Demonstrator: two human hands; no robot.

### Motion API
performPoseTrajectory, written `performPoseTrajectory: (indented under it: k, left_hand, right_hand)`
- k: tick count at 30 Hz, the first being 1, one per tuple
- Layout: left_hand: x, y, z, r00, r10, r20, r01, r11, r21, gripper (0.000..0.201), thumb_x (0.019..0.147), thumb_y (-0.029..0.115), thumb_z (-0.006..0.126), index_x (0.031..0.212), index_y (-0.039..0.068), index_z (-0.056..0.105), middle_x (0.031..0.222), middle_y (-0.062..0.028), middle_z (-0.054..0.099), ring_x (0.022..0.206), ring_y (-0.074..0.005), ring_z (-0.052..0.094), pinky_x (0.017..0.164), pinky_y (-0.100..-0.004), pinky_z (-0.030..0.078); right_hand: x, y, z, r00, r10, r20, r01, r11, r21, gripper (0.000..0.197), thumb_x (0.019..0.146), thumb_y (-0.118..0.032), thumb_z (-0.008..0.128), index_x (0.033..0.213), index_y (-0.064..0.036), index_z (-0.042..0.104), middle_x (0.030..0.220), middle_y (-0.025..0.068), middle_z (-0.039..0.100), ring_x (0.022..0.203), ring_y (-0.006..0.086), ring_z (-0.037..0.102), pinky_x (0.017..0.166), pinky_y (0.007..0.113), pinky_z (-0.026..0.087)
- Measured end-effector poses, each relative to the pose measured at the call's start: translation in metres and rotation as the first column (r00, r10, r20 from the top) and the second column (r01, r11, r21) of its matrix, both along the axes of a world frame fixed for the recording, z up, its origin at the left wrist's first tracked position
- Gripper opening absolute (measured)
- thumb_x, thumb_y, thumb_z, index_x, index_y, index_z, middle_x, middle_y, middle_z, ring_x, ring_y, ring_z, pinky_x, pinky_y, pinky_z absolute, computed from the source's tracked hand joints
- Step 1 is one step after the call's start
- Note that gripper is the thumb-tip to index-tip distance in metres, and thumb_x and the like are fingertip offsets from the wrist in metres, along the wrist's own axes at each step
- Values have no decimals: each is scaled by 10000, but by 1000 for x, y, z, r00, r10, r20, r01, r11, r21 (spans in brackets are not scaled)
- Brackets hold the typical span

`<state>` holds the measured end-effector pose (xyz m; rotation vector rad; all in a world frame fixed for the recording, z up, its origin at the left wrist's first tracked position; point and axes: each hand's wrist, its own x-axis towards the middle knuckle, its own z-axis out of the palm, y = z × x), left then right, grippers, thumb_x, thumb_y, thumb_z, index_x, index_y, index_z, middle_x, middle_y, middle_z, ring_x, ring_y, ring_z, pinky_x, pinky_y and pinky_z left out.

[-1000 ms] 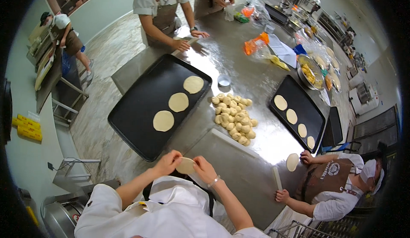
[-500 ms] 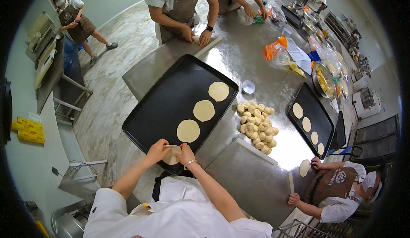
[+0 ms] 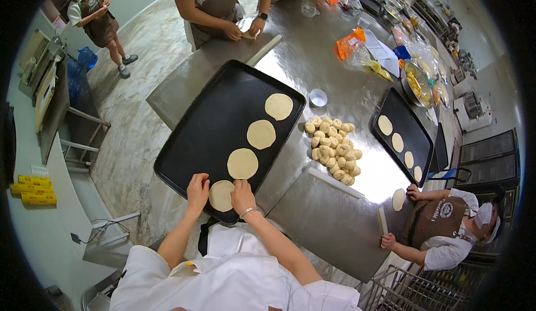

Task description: Rolling out dough portions into flat disks and placing them on a baking tray.

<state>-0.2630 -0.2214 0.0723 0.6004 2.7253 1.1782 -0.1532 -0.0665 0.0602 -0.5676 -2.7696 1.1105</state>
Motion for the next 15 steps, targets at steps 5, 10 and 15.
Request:
performPoseTrajectory:
  k: [5, 10, 15]
  left_hand:
    - [20, -32, 24, 709, -670, -222, 610, 740, -283, 359, 930, 114, 638, 1280, 37, 634, 1355, -148, 632, 1311, -312, 567, 1124, -465, 428]
    - [16, -52, 16, 727, -684, -59, 613, 685, -393, 508, 967, 249, 629, 1433, 59, 554, 1558, -78, 488, 1462, -282, 415, 1211, -548, 281]
    - [2, -60, 17, 694, -713, -101, 595, 647, -477, 477, 953, 234, 647, 1397, 73, 577, 1517, -107, 522, 1437, -307, 445, 1202, -525, 311]
  right_hand:
    - [35, 8, 13, 943, 331, -32, -315, 920, 235, 424, 924, -182, 639, 1312, -30, 561, 1367, 185, 549, 1254, 356, 541, 1068, 544, 415]
    - [57, 17, 17, 854, 466, 234, -521, 758, 393, 556, 1020, -384, 521, 1484, -79, 496, 1570, 96, 459, 1463, 284, 402, 1208, 634, 200]
    - [72, 15, 14, 832, 512, 216, -554, 740, 381, 559, 999, -405, 552, 1451, -76, 536, 1539, 87, 487, 1436, 281, 425, 1207, 633, 205]
